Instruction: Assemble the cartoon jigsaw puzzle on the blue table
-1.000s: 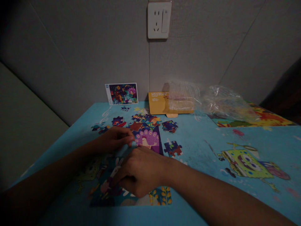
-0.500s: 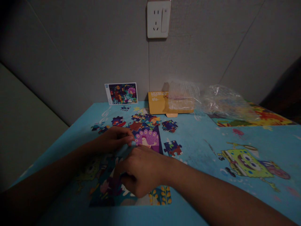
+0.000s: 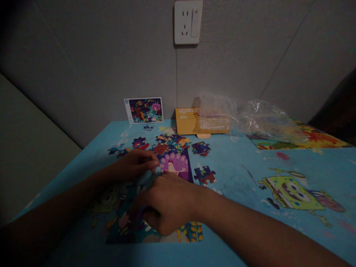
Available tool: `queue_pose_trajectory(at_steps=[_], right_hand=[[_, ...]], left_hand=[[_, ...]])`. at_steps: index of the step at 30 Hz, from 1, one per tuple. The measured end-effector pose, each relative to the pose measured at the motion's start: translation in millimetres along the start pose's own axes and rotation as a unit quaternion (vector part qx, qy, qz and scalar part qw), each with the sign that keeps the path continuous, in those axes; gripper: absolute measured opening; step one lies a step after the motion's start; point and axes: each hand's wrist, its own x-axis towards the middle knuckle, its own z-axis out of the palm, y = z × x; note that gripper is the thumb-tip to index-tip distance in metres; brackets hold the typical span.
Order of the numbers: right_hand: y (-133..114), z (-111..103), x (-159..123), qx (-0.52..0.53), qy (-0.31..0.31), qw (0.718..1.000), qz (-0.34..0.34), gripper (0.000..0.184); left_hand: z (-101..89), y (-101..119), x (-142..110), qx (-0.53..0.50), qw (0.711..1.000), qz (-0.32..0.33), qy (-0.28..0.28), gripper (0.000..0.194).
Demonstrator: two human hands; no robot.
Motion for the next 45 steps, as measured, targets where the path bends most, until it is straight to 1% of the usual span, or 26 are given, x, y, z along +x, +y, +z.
queue_pose_trajectory(at_steps=[7, 15, 21, 25, 29, 37, 45], right_hand=[[0.1, 0.4, 0.3, 0.019, -0.014, 1.000, -0.006, 0.041], [1.7, 0.2, 1.2, 0.030, 0.003, 0.999, -0.019, 0.033], [-0.2, -1.4, 0.8, 0.006, 0.007, 1.000, 0.003, 0.033], [0.1, -0.8, 1.1, 0.027, -0.001, 1.000, -0.011, 0.035], [0.4, -0.6, 0.6, 0.034, -0.007, 0.999, -0.014, 0.035], [-1.5, -2.9, -1.4, 0.015, -0.008, 1.000, -0.009, 0.039], [1.7, -0.7, -1.5, 0.046, -0.015, 0.999, -0.024, 0.038]], left_hand=[[-0.5, 0.1, 0.0, 0.003, 1.000, 0.003, 0.000, 0.037], [0.3, -0.7, -0.7, -0.012, 1.000, 0.005, -0.006, 0.034], [0.1, -0.5, -0.5, -0.012, 1.000, -0.004, -0.006, 0.036], [-0.2, 1.3, -0.2, -0.012, 1.000, 0.001, -0.004, 0.033], [0.0, 2.4, 0.0, -0.012, 1.000, -0.007, -0.005, 0.030], [0.3, 5.9, -0.8, -0.014, 1.000, -0.014, -0.010, 0.032], [1.6, 1.7, -0.2, -0.002, 1.000, 0.002, -0.002, 0.034]])
